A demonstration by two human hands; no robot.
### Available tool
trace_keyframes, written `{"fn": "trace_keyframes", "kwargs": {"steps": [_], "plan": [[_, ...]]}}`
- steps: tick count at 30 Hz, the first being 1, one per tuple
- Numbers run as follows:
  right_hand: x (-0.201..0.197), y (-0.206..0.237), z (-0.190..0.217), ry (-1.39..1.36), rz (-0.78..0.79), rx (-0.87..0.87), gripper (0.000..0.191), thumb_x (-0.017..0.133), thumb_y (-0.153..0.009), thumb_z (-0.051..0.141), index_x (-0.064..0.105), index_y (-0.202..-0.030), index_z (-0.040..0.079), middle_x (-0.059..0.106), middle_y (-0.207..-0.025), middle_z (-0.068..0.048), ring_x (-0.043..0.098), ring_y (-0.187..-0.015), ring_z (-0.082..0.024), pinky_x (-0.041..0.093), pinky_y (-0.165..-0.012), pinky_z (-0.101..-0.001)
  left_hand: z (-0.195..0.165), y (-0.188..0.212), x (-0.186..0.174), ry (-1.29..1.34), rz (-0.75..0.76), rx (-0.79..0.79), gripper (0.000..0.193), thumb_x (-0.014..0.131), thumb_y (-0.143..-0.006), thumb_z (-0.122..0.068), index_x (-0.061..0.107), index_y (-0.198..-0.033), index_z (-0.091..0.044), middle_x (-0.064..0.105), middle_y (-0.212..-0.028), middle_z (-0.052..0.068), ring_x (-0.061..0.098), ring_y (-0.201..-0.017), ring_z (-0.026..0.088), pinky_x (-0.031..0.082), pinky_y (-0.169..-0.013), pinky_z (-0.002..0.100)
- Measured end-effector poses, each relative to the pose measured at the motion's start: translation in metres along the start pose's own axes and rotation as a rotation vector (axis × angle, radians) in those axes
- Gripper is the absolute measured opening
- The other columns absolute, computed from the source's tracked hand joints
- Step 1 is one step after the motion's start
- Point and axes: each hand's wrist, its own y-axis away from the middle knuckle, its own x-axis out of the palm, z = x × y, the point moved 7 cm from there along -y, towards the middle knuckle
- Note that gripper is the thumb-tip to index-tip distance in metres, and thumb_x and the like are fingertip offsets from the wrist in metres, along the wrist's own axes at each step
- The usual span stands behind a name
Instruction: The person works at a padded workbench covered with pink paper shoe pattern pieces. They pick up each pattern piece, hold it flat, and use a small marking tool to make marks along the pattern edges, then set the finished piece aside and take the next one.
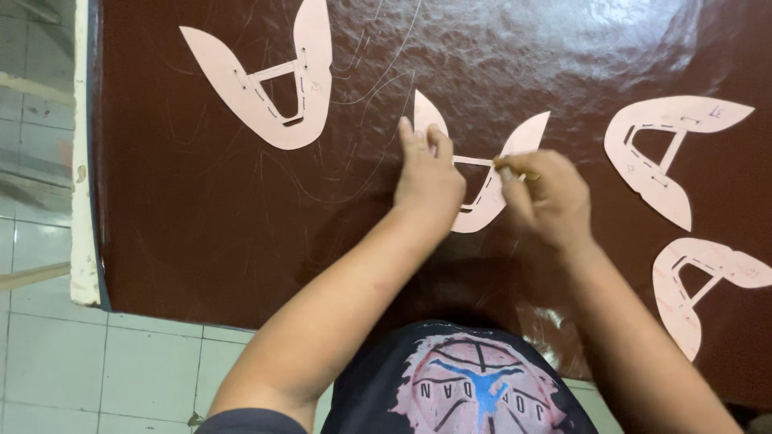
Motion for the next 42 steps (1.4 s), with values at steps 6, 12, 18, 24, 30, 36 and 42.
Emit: {"fn": "trace_keyframes", "kwargs": {"steps": [6, 12, 18, 24, 30, 36, 42], "plan": [[0.021, -0.047, 0.016, -0.008, 0.269, -0.185, 0.020, 0.072, -0.091, 0.014, 0.077, -0.110, 0.011, 0.074, -0.109, -0.007, 0.066, -0.102, -0.026, 0.050, -0.094, -0.0395, -0.034, -0.035, -0.021, 0.203, -0.196, -0.333, 0.060, 0.053, -0.095, -0.035, 0.054, -0.147, -0.005, 0.042, -0.156, 0.030, 0.036, -0.145, 0.047, 0.031, -0.110, 0.060], [0.101, -0.059, 0.010, 0.269, 0.770, -0.265, 0.021, 0.070, -0.083, 0.032, 0.084, -0.097, 0.025, 0.077, -0.102, 0.003, 0.062, -0.104, -0.024, 0.038, -0.104, -0.0462, -0.068, -0.074, -0.005, 0.382, -0.049, -0.227, 0.060, 0.053, -0.094, -0.030, 0.052, -0.148, -0.005, 0.039, -0.158, 0.028, 0.035, -0.144, 0.047, 0.032, -0.110, 0.059], [0.113, -0.056, 0.009, 0.287, 0.841, -0.302, 0.021, 0.073, -0.080, 0.039, 0.086, -0.093, 0.029, 0.079, -0.097, 0.008, 0.059, -0.112, -0.021, 0.026, -0.113, -0.0515, -0.073, -0.077, 0.000, 0.425, -0.026, -0.191, 0.060, 0.054, -0.094, -0.026, 0.050, -0.149, -0.004, 0.036, -0.159, 0.025, 0.034, -0.144, 0.047, 0.032, -0.110, 0.059], [0.112, -0.073, 0.007, 0.377, 0.679, -0.289, 0.015, 0.073, -0.085, 0.031, 0.084, -0.093, 0.026, 0.079, -0.095, 0.003, 0.065, -0.104, -0.021, 0.025, -0.117, -0.0565, -0.066, -0.076, 0.001, 0.459, -0.014, -0.178, 0.060, 0.054, -0.093, -0.022, 0.048, -0.150, -0.003, 0.033, -0.161, 0.023, 0.032, -0.143, 0.047, 0.033, -0.110, 0.058], [0.108, -0.106, -0.009, 0.348, 0.411, -0.249, 0.010, 0.072, -0.097, 0.024, 0.080, -0.094, 0.020, 0.077, -0.096, 0.001, 0.070, -0.096, -0.021, 0.033, -0.118, -0.0523, -0.053, -0.073, 0.010, 0.504, -0.004, -0.193, 0.061, 0.055, -0.093, -0.018, 0.046, -0.152, -0.003, 0.030, -0.162, 0.021, 0.031, -0.143, 0.048, 0.033, -0.110, 0.057], [0.058, -0.103, -0.016, 0.038, 0.087, -0.140, 0.011, 0.070, -0.104, 0.017, 0.075, -0.109, 0.008, 0.076, -0.105, -0.007, 0.073, -0.096, -0.021, 0.053, -0.094, -0.0381, -0.007, -0.044, 0.014, 0.597, -0.133, -0.394, 0.062, 0.055, -0.093, -0.014, 0.044, -0.153, -0.002, 0.027, -0.164, 0.019, 0.030, -0.142, 0.048, 0.034, -0.110, 0.057], [0.013, -0.035, -0.051, -0.046, 0.058, 0.207, 0.015, 0.068, -0.106, 0.014, 0.073, -0.111, 0.001, 0.077, -0.100, -0.013, 0.075, -0.089, -0.019, 0.057, -0.079, -0.0304, 0.017, 0.000, 0.018, 0.502, -0.123, -0.186, 0.052, 0.057, -0.094, -0.012, 0.048, -0.144, -0.001, 0.018, -0.169, 0.020, 0.043, -0.144, 0.024, 0.033, -0.117, 0.057]]}}
